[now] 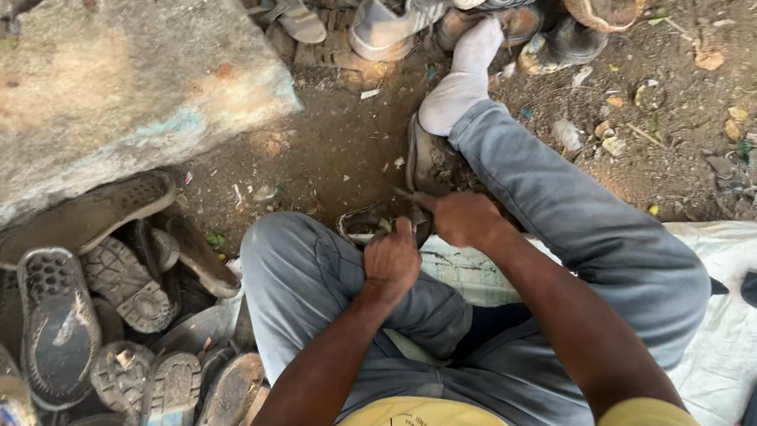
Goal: The person sits on a sack and uses a knife to pry and separate the sole from the upper on several worn shoes. They handle multiple shoes one at a time, including a blue sneaker and a black slip-on, and place each processed shoe aside.
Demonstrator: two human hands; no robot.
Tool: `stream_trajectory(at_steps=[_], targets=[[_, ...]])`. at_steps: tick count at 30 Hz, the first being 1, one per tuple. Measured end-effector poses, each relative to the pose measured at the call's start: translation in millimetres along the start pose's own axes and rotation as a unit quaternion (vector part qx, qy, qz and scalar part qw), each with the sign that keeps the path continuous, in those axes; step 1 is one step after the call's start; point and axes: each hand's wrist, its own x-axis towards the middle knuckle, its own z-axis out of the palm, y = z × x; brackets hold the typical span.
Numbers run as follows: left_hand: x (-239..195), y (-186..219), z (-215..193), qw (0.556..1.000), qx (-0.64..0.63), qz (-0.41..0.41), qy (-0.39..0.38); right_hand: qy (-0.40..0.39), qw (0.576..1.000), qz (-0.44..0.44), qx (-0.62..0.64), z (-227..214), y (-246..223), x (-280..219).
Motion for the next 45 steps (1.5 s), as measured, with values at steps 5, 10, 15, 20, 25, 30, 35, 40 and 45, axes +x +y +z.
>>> stream_trajectory(at_steps=[5, 10, 15, 20, 25, 30, 35, 40, 45], targets=[[-11, 0, -3, 1.000, -0.015, 0.017, 0.014, -0.053, 0.988, -0.034, -0.139, 55, 43, -16], [7, 2, -12, 0.989, -0.065, -0.133, 0.028, 0.074, 0.995, 0.047, 0.055, 70, 80, -102], [82, -14, -15, 0.917, -0.226, -0.303, 0.130, 0.188, 0.926, 0.074, 0.319, 91, 75, -59], [111, 3, -17, 0.955, -0.177, -0.230, 0.059, 0.165, 0.906, 0.036, 0.388, 104, 69, 14], [111, 7, -1, 0.970, -0.097, -0.224, 0.013, 0.191, 0.914, 0.009, 0.358, 129, 71, 57], [120, -14, -6, 0.956, -0.068, -0.276, -0.077, 0.251, 0.926, -0.076, 0.273, 141, 55, 62], [103, -42, -18, 0.909, -0.231, -0.343, 0.051, 0.076, 0.971, 0.021, 0.228, 96, 20, 7], [117, -61, -45, 0.906, -0.159, -0.267, 0.288, 0.151, 0.958, -0.007, 0.242, 81, 24, -6], [184, 63, -92, 0.902, -0.113, 0.019, 0.416, 0.172, 0.947, -0.010, 0.271, 104, 36, 22]])
